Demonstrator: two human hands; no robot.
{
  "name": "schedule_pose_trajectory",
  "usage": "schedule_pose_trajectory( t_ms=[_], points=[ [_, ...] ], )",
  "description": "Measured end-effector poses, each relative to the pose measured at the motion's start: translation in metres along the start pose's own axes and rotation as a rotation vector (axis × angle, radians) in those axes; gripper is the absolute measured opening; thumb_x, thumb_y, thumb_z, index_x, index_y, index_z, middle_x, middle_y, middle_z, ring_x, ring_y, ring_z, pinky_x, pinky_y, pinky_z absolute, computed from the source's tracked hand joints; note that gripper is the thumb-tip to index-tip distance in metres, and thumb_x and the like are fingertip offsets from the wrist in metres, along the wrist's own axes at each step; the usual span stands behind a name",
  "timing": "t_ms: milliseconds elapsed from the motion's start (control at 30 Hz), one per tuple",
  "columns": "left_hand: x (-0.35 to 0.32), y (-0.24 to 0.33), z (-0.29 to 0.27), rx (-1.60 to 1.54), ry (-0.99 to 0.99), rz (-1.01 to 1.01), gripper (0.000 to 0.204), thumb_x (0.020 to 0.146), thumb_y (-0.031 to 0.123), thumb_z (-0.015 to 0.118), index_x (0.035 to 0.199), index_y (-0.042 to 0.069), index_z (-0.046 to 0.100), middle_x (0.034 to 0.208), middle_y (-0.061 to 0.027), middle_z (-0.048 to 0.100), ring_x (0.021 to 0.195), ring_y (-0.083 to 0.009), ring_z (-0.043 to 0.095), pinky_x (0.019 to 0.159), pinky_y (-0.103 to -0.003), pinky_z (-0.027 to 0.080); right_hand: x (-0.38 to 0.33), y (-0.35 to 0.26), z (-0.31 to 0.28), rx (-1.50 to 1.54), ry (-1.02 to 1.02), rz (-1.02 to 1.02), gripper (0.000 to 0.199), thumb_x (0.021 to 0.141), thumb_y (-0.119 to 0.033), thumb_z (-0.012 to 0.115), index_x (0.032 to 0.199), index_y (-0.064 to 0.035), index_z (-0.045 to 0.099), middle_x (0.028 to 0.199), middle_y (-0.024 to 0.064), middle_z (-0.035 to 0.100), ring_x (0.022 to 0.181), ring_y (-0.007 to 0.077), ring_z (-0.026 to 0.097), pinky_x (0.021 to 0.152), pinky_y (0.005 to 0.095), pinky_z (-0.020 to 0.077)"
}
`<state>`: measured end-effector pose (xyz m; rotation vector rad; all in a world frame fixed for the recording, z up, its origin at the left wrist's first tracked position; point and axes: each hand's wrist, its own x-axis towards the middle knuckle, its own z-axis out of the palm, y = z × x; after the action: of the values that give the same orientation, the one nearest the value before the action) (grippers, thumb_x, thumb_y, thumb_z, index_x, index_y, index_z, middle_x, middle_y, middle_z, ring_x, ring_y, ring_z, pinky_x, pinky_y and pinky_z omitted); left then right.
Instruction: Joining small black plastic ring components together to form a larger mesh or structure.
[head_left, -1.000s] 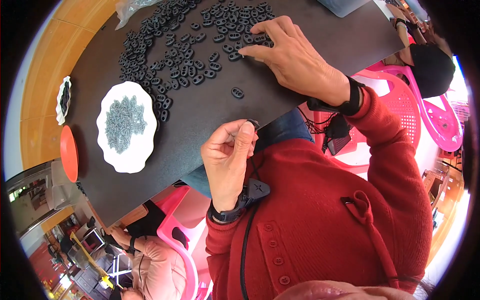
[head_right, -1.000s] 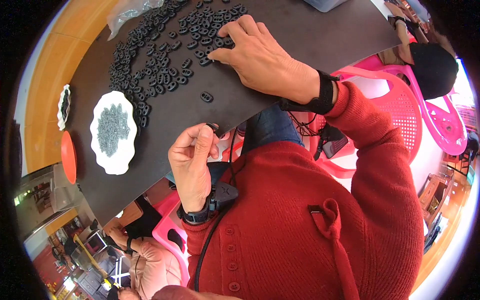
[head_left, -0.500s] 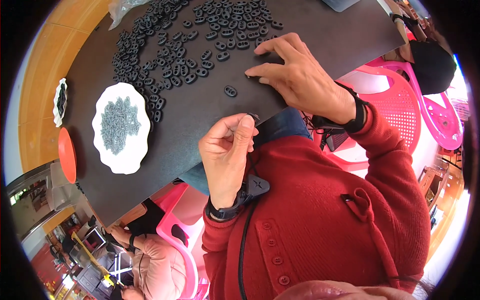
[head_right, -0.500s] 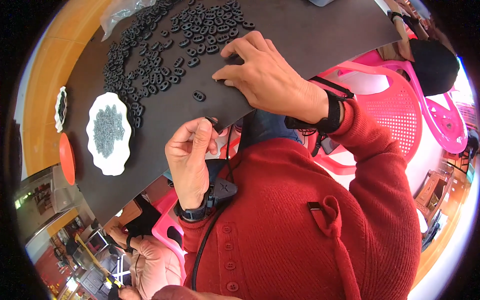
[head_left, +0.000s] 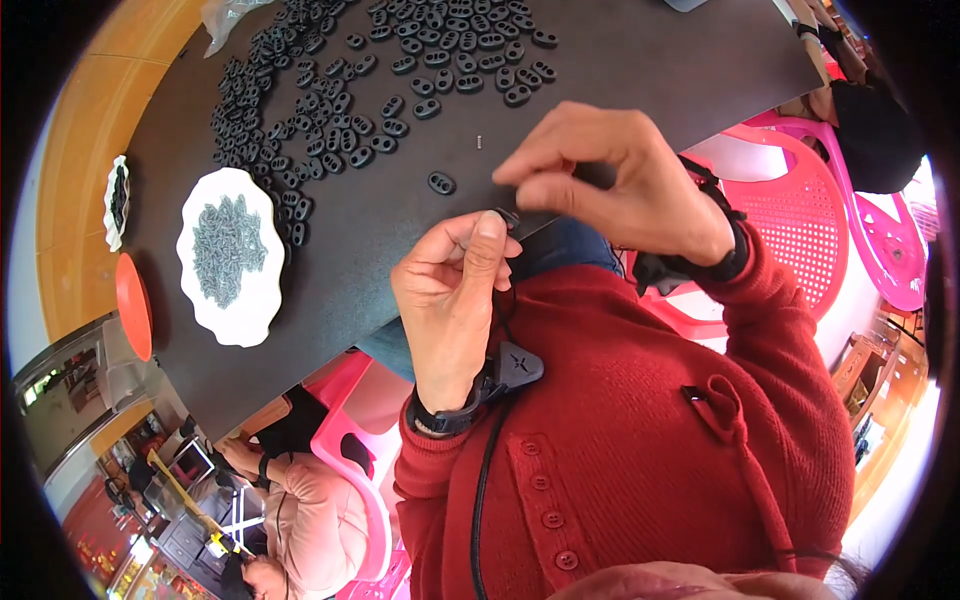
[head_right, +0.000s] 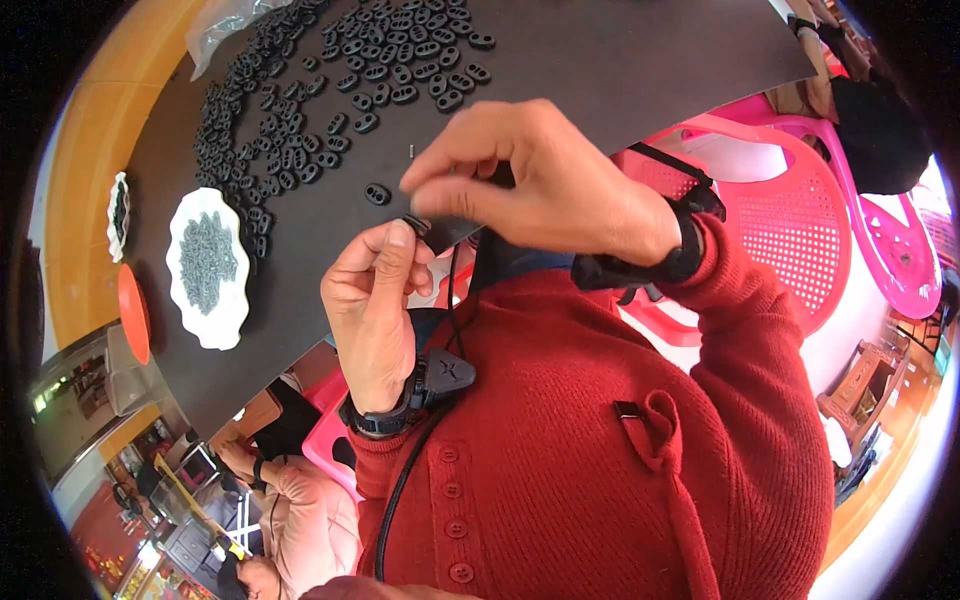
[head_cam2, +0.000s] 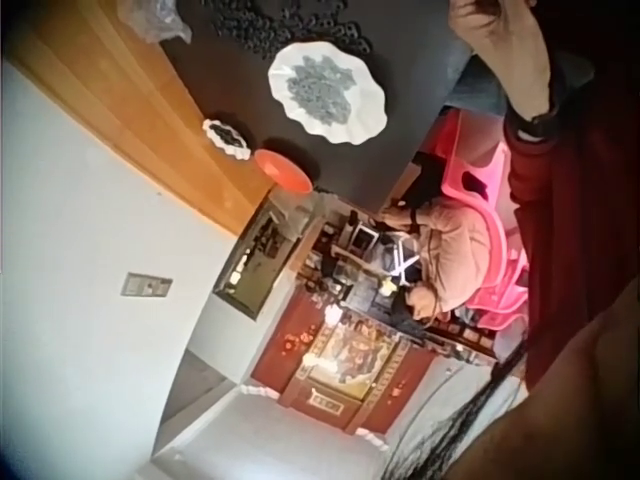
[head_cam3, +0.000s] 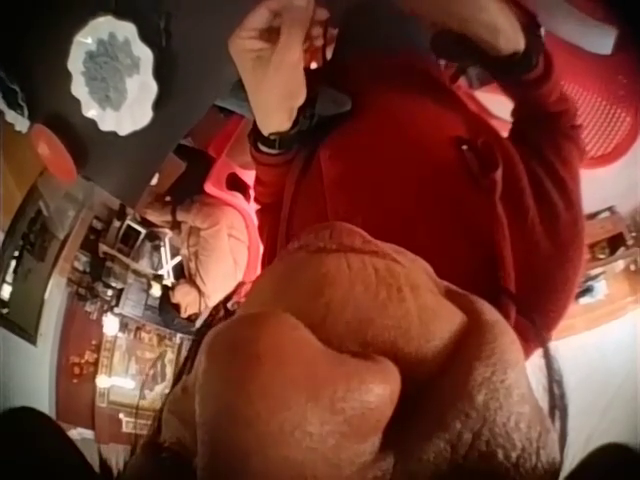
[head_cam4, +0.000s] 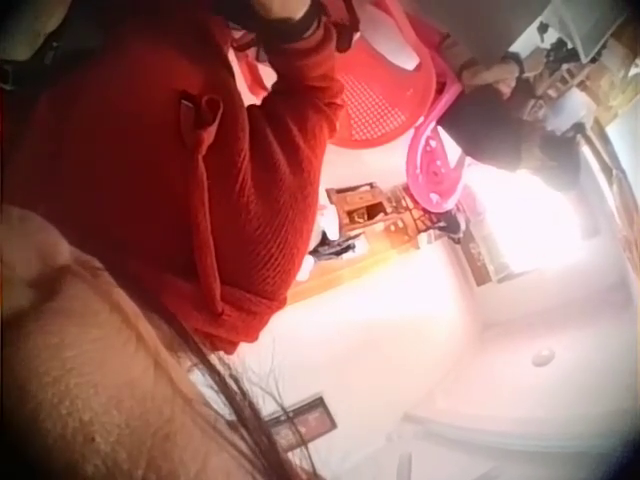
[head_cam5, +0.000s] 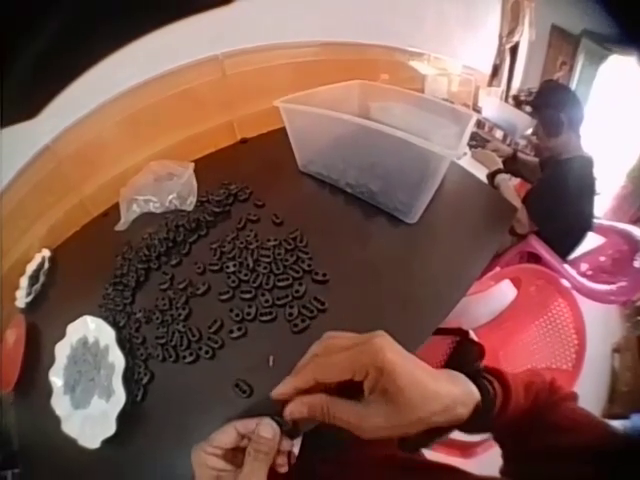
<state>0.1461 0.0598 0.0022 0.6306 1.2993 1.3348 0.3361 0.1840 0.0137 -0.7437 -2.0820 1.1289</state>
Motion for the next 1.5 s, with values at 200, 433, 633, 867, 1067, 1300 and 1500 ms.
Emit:
schedule_pose_trajectory(
  t_ms=[200, 433, 633, 867, 1067, 1300, 1500],
  points=[
    [0.002, 0.001, 0.016, -0.034, -0.032, -0.016, 0.024, 0.110, 0.023, 0.079, 0.110, 0.000, 0.081, 0.087, -0.0008, 0.076, 0.071, -0.0047, 0.058, 0.065, -0.022, 0.046, -0.017, 0.000, 0.000, 0.254, -0.023, 0.087, 0.027, 0.091, -0.005, 0.090, 0.118, -0.0043, 0.086, 0.100, 0.0065, 0.078, 0.093, 0.0171, 0.071, 0.082, 0.0311, 0.0544],
    [0.004, 0.006, 0.044, -0.030, -0.055, -0.013, 0.025, 0.111, 0.025, 0.077, 0.112, 0.000, 0.080, 0.088, 0.0000, 0.076, 0.072, -0.0042, 0.058, 0.065, -0.022, 0.047, -0.025, 0.010, -0.025, 0.489, -0.009, 0.215, 0.023, 0.095, -0.003, 0.088, 0.117, -0.0013, 0.083, 0.101, 0.0029, 0.077, 0.095, 0.0105, 0.069, 0.087, 0.0276, 0.0554],
    [0.015, -0.007, 0.064, 1.233, 0.150, 0.577, 0.044, 0.104, 0.015, 0.074, 0.146, 0.003, 0.071, 0.116, -0.0149, 0.062, 0.104, -0.0335, 0.057, 0.090, -0.046, 0.050, -0.028, 0.024, -0.057, 0.489, 0.086, 0.343, 0.021, 0.100, -0.003, 0.085, 0.120, 0.0015, 0.079, 0.106, 0.0002, 0.076, 0.099, 0.0072, 0.069, 0.093, 0.0260, 0.0577],
    [0.023, -0.024, 0.089, 1.600, 0.188, 0.479, 0.059, 0.105, 0.029, 0.075, 0.159, 0.008, 0.063, 0.126, -0.0188, 0.053, 0.110, -0.0374, 0.049, 0.097, -0.050, 0.046, -0.034, 0.044, -0.075, 0.448, 0.103, 0.300, 0.021, 0.101, -0.005, 0.085, 0.120, 0.0013, 0.079, 0.105, -0.0008, 0.075, 0.094, 0.0040, 0.066, 0.088, 0.0227, 0.0552],
    [0.025, -0.026, 0.098, 1.646, 0.211, 0.449, 0.054, 0.104, 0.030, 0.076, 0.154, 0.011, 0.069, 0.125, -0.0170, 0.053, 0.111, -0.0371, 0.049, 0.097, -0.049, 0.046, -0.032, 0.057, -0.080, 0.423, 0.097, 0.286, 0.021, 0.101, -0.007, 0.085, 0.120, 0.0010, 0.079, 0.099, -0.0032, 0.073, 0.089, 0.0019, 0.062, 0.082, 0.0202, 0.0512],
    [0.030, -0.027, 0.081, 1.469, 0.296, 0.560, 0.026, 0.095, 0.014, 0.083, 0.121, 0.011, 0.087, 0.108, -0.0057, 0.065, 0.101, -0.0305, 0.057, 0.090, -0.044, 0.051, -0.027, 0.063, -0.072, 0.305, 0.070, 0.228, 0.021, 0.101, -0.009, 0.085, 0.120, -0.0002, 0.080, 0.095, -0.0068, 0.070, 0.083, 0.0005, 0.055, 0.076, 0.0184, 0.0449],
    [0.033, -0.027, 0.076, 1.393, 0.345, 0.614, 0.015, 0.091, 0.010, 0.085, 0.106, 0.012, 0.089, 0.097, 0.0013, 0.073, 0.097, -0.0267, 0.063, 0.086, -0.042, 0.053, -0.023, 0.062, -0.057, 0.296, 0.081, 0.226, 0.019, 0.100, -0.008, 0.085, 0.117, -0.0014, 0.082, 0.094, -0.0065, 0.070, 0.083, 0.0014, 0.054, 0.076, 0.0202, 0.0458]
  ],
)
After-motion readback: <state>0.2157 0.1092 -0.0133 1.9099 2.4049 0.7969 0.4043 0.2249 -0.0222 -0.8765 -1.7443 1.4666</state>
